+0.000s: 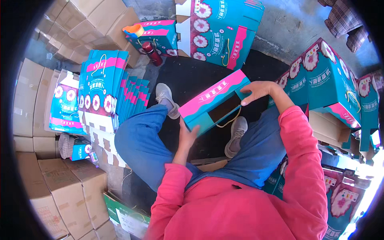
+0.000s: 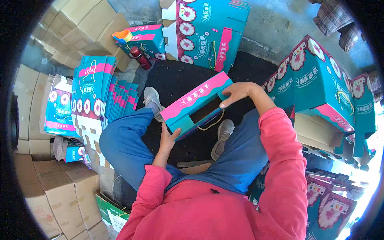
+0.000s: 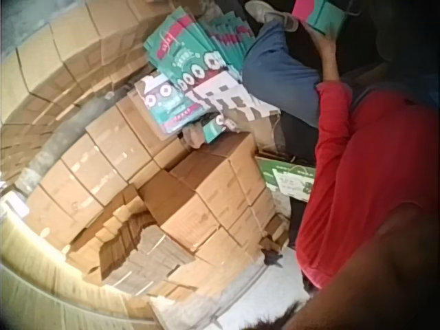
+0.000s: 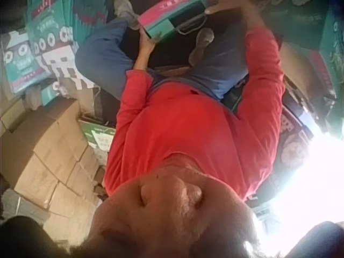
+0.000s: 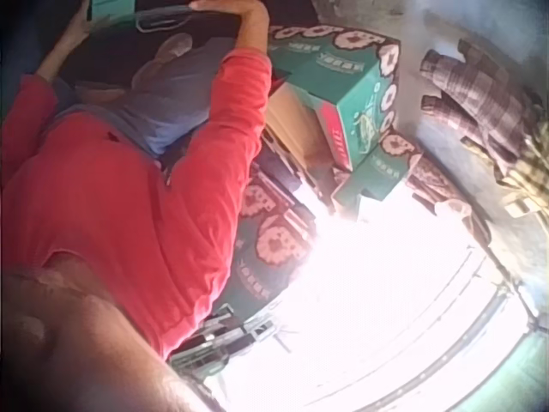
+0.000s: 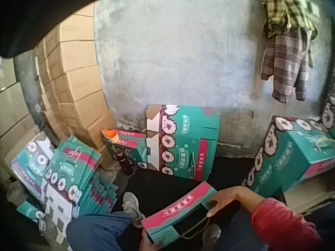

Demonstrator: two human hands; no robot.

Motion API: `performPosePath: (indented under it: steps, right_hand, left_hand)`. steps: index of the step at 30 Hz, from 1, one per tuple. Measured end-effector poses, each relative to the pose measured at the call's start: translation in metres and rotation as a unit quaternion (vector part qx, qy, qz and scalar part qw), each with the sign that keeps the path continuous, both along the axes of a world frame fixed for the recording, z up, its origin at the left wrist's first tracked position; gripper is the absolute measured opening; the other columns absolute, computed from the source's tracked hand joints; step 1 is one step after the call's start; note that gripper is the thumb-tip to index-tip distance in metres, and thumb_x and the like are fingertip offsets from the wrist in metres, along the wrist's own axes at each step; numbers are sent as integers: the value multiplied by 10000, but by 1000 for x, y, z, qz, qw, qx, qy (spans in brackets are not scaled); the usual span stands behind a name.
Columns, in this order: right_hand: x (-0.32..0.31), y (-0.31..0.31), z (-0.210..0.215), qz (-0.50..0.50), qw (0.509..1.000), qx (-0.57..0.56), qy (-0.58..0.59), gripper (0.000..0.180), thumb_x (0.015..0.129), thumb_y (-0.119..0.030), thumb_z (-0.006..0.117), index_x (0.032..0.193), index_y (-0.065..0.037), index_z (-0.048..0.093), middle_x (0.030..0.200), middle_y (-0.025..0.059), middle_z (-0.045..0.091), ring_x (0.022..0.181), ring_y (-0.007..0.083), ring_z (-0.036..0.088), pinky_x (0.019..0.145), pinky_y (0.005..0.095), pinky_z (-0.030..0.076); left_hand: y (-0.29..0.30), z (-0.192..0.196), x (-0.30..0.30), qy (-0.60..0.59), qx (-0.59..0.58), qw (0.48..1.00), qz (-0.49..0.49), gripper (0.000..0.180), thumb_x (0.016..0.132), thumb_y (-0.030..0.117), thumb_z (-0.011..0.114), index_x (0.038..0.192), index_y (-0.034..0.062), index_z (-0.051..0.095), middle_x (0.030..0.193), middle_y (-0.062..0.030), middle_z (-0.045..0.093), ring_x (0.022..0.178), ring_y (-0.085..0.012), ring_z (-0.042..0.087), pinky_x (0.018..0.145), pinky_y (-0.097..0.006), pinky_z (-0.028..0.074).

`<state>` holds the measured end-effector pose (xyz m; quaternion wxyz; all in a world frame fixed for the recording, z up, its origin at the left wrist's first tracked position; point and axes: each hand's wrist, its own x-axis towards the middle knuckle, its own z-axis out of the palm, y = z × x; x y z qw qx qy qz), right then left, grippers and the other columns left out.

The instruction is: Folding flat-packed cardboard boxes into their final shape and stacking them.

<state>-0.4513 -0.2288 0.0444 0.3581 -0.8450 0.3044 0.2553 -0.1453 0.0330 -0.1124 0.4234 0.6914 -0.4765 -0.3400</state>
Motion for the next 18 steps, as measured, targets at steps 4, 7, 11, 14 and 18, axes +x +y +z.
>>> performPosePath:
  steps: [4,7,11,14,18]
  right_hand:
    - [11,-3,-5,-54,995,-81,-30,968,794,-846,548,1268,-10,667,1236,228,675,1185,385,626,994,452,490]
    - [24,-9,-15,-71,986,-149,21,965,785,-864,527,1244,-31,692,1225,221,681,1175,375,634,984,466,493]
    - [31,-9,-37,-85,949,-302,-26,957,744,-741,722,1390,-53,566,1341,235,609,1173,407,623,979,469,504]
    - [33,-13,-60,-175,907,-377,-68,1032,694,-687,804,1452,-64,481,1420,232,550,1206,420,605,1000,456,501]
    - [-15,-49,-99,-339,934,-112,-20,973,654,-703,814,1346,-50,613,1325,217,633,1196,383,629,1010,442,499]
  left_hand:
    - [-1,-11,4,183,73,977,84,777,946,339,676,1563,65,291,1443,-207,503,1309,-313,517,1087,-428,399]
    - [0,-6,3,331,126,927,125,745,986,491,594,1547,72,338,1482,-191,475,1348,-295,474,1068,-469,403]
    - [2,5,-4,349,133,919,122,841,932,666,573,1502,71,405,1477,-184,481,1344,-319,475,960,-511,478]
    - [-1,-2,-2,129,206,969,52,921,885,713,600,1512,78,369,1497,-180,455,1362,-341,461,913,-555,506]
    - [-20,23,-26,251,258,931,54,947,876,700,621,1544,119,283,1529,-168,411,1381,-361,439,950,-597,493]
